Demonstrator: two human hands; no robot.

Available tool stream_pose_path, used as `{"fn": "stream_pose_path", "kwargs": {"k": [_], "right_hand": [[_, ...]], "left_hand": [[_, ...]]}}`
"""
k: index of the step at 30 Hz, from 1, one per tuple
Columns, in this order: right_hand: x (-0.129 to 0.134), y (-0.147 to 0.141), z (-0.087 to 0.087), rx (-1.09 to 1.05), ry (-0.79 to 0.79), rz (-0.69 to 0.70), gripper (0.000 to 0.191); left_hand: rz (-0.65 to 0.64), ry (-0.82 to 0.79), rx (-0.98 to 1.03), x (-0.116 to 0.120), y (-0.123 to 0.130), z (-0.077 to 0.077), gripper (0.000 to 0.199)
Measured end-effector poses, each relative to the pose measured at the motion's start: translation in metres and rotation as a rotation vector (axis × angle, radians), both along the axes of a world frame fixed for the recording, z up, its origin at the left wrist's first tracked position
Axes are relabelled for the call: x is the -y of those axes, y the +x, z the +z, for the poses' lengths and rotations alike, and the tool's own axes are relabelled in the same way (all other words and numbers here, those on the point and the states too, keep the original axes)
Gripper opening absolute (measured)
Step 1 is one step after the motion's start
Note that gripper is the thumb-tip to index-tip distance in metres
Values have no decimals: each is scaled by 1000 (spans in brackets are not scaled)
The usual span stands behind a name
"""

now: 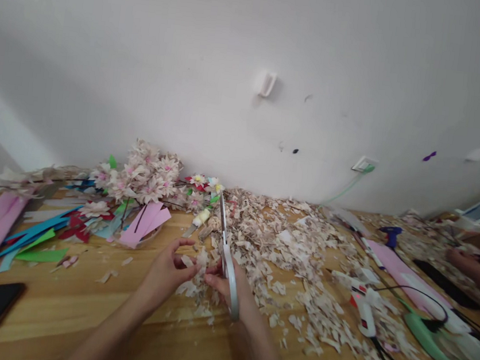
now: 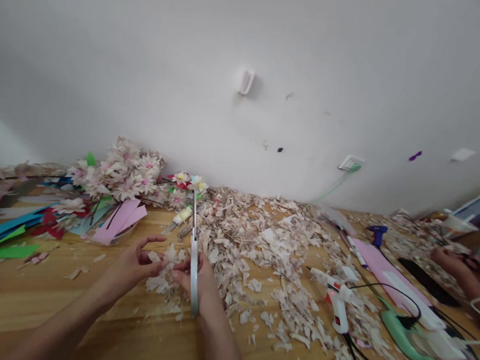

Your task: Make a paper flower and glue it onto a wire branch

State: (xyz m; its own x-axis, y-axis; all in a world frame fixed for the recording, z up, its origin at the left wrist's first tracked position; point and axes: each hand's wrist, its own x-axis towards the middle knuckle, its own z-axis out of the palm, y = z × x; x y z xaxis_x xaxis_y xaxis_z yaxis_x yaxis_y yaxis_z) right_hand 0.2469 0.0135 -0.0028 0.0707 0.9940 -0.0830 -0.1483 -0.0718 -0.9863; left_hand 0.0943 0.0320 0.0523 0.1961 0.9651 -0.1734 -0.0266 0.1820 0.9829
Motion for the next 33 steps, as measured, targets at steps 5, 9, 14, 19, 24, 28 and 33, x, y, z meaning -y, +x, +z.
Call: {"fn": "stream_pose_path", "kwargs": {"k": [5, 9, 14, 19, 24, 28, 33], "right_hand": [[-2, -1, -11, 7, 0, -42, 51], [-3, 0, -11, 37, 9, -69, 49], [-2, 0, -2, 54, 1, -48, 47], [-3, -2, 0, 85, 31, -135, 47], [4, -7, 12, 104, 95, -221, 47], [13, -17, 9, 117, 38, -211, 43], [24, -28, 0, 229, 122, 49, 30]], "left_hand": [[18, 18, -5, 2, 2, 4, 45], [21, 38, -17, 2, 1, 2, 43], [19, 21, -7, 1, -1, 0, 44], [17, -22, 36, -1, -1, -3, 49], [67, -54, 108, -1, -2, 3, 51], [142, -19, 222, -1, -9, 11, 58], [254, -11, 403, -3, -18, 21, 57]]}}
